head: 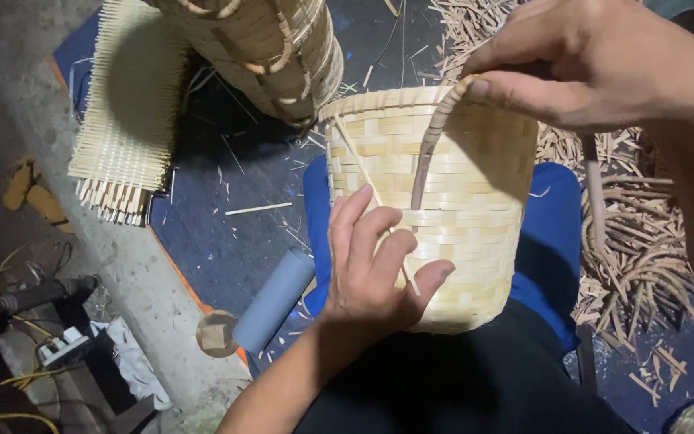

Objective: The person sits on the floor weaving a bamboo basket, rotating the woven body on their lap and tucking bamboo strips into the weave. They bend a rattan handle over the basket rim and weave its ends into the basket wall to secure it.

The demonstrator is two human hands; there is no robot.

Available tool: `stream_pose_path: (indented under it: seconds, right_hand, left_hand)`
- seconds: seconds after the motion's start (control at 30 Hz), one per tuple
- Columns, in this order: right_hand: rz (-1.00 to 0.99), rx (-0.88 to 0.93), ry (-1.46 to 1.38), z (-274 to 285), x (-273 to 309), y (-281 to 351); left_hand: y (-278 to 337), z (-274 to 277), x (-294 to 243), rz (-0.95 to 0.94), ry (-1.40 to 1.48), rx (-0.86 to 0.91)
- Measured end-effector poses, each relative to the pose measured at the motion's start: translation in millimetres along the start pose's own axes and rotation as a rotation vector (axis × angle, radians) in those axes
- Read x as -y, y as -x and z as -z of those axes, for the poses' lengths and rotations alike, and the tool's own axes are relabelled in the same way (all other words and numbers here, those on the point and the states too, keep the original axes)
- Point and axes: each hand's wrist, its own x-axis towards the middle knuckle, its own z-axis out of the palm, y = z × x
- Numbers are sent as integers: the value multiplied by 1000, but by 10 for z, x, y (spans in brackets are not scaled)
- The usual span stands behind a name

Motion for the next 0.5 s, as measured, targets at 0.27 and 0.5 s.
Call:
stream_pose_path:
  seconds: [0.27, 0.5]
  right_hand:
    - [99, 54, -76, -62, -53, -62]
    - [84, 116, -205, -211, 9, 25]
  left_hand:
    - [-32, -2, 53, -18, 35, 19]
    - [-1, -4, 72, -168, -36, 75]
